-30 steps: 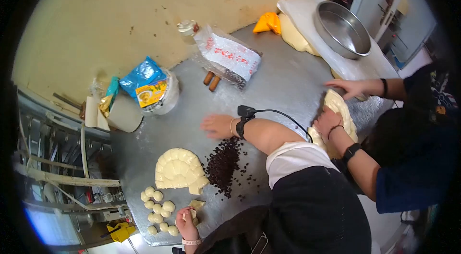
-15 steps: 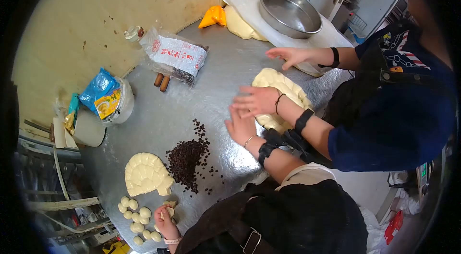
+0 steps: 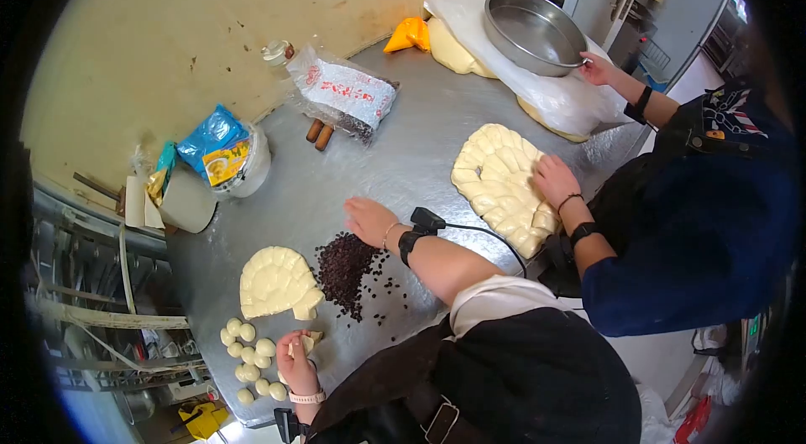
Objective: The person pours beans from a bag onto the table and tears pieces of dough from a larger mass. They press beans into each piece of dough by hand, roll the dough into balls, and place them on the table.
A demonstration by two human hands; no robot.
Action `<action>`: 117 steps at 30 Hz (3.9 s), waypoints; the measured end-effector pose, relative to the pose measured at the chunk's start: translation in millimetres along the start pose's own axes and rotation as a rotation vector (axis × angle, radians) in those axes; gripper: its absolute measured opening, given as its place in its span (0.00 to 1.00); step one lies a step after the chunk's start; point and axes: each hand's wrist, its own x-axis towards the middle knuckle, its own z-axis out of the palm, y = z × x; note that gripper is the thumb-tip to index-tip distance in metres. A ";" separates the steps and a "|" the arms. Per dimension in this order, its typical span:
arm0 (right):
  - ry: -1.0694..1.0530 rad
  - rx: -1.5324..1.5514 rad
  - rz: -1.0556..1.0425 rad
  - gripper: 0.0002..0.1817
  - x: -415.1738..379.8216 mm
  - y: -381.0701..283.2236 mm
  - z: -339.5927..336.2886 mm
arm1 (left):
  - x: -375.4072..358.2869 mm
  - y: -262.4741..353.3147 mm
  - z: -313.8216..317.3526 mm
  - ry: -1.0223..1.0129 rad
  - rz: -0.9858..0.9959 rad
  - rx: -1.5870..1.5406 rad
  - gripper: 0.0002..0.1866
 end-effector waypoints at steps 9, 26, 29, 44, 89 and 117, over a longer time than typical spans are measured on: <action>0.103 0.100 0.087 0.26 -103.8 -26.1 -59.3 | -18.8 -18.5 -18.6 0.054 -0.041 0.064 0.06; 0.053 -0.718 0.212 0.07 -164.0 30.7 -179.9 | -21.2 -18.9 -11.4 0.014 -0.018 0.056 0.06; 0.011 -0.764 0.205 0.08 -155.3 35.4 -185.8 | -22.3 -18.9 -8.7 -0.015 -0.014 0.063 0.06; -0.039 -0.414 0.004 0.08 -185.7 34.9 -164.0 | -40.5 -30.6 -21.0 0.051 -0.014 0.024 0.07; -0.456 -0.318 -0.644 0.29 -110.7 -106.9 -0.5 | -49.9 -17.7 -22.0 0.086 0.028 -0.008 0.06; -0.646 1.644 0.894 0.14 -132.9 -108.1 -60.5 | -11.3 -46.9 44.4 -0.149 -0.471 -0.517 0.09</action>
